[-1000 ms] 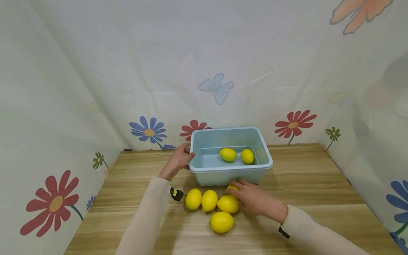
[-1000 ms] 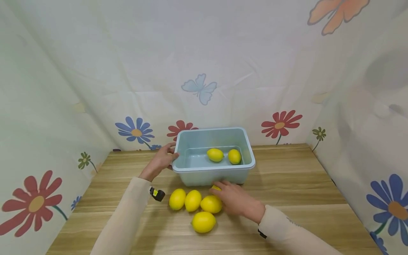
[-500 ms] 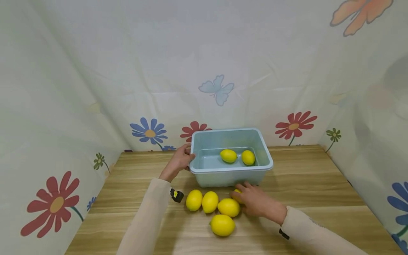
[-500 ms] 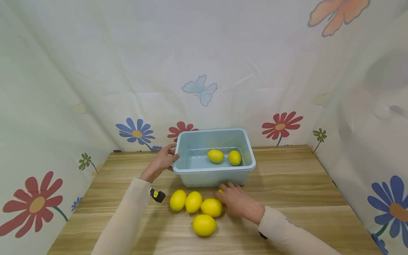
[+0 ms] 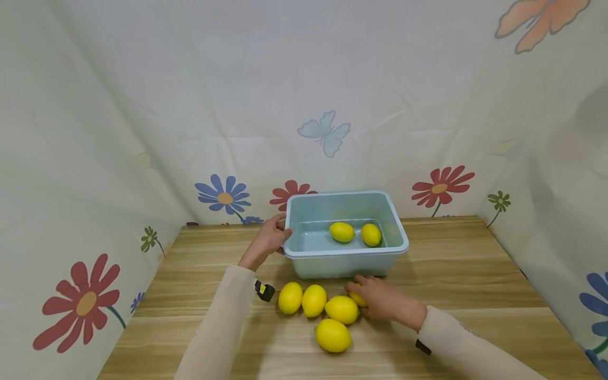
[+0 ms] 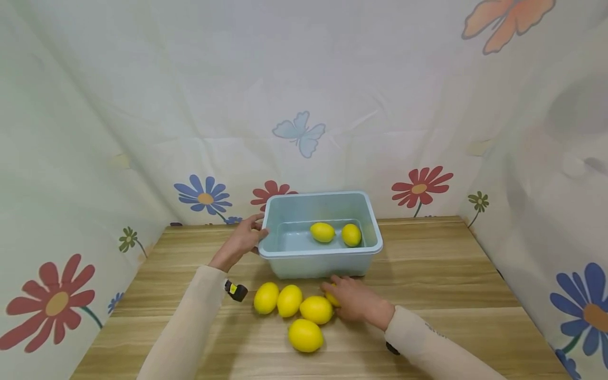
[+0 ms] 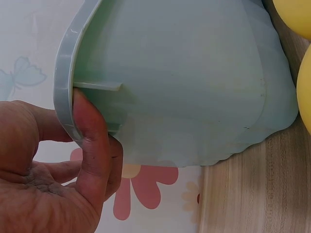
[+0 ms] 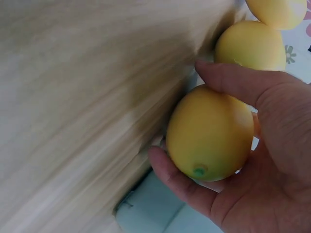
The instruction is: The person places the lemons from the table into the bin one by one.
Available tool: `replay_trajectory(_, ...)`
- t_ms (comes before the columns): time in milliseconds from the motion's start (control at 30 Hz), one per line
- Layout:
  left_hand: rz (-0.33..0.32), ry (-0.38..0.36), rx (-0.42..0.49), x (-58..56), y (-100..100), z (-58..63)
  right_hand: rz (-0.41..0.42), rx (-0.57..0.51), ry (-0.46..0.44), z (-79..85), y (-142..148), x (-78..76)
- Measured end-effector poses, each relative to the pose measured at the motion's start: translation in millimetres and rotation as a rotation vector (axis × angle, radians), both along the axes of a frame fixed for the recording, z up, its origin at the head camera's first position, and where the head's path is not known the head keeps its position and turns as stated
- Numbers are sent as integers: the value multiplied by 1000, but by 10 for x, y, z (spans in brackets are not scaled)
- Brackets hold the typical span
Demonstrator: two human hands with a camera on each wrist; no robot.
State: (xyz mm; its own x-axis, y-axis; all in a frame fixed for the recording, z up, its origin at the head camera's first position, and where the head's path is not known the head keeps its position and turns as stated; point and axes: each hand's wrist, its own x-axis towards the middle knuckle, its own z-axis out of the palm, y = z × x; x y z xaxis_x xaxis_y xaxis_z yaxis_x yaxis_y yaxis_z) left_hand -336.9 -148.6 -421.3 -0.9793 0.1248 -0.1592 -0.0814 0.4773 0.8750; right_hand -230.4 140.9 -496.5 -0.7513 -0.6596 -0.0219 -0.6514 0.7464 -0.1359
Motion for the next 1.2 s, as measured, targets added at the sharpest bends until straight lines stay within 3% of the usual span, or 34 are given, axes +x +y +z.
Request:
replay_trajectory(300,4,1,-1,-8,27,30,-26,-39,-19,-11,53,-42)
replay_trajectory(700,-13,9,9,3,24,44,-6,-86,78,213,74,31)
replay_trajectory(1200,-13,1,11,17,1,15,7,-138,198,725,71,192)
